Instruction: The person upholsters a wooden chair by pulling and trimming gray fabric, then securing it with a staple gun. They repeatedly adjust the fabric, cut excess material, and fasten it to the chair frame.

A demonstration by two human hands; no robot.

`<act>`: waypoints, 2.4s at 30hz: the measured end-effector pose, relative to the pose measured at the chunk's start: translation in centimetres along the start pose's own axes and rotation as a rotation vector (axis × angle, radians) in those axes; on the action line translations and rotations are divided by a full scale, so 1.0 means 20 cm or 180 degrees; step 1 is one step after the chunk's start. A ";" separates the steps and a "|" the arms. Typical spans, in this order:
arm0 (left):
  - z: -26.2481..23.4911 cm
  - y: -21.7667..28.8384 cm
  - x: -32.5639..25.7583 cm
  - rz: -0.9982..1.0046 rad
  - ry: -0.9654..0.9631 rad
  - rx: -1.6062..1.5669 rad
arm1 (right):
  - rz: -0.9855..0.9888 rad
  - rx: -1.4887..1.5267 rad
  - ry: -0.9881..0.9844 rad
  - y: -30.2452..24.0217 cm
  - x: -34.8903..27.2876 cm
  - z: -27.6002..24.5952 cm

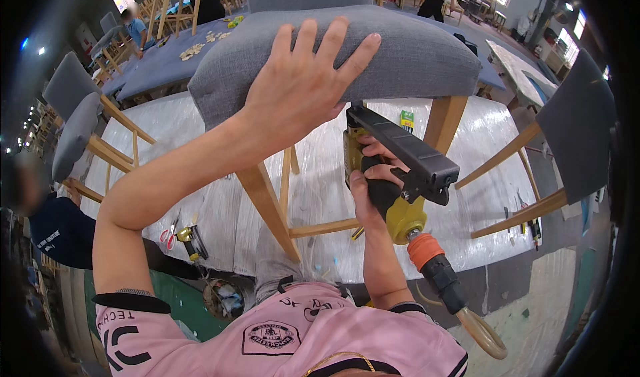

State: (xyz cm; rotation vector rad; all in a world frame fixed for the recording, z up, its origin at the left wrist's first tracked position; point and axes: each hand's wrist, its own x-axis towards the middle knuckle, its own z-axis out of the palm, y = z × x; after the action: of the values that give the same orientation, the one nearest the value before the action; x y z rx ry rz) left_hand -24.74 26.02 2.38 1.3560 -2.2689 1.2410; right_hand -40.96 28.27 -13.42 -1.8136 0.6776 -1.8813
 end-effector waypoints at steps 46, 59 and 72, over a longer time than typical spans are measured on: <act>0.04 -0.17 0.11 -0.0034 -0.0040 0.0100 | -0.0526 0.0232 0.0132 0.14 0.23 0.02; -0.01 -0.01 0.02 -0.0143 0.0022 0.0213 | -0.0709 -0.0047 -0.0142 0.13 0.10 0.03; 0.03 -0.43 0.16 -0.1132 -0.0924 -0.1017 | -0.0176 0.1238 0.0095 -0.01 0.17 0.07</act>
State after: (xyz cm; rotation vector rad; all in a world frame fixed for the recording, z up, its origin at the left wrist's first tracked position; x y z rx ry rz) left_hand -19.44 21.75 8.57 1.7951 -2.1456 0.5734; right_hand -39.65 26.20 -10.63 -1.5698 0.2471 -1.9190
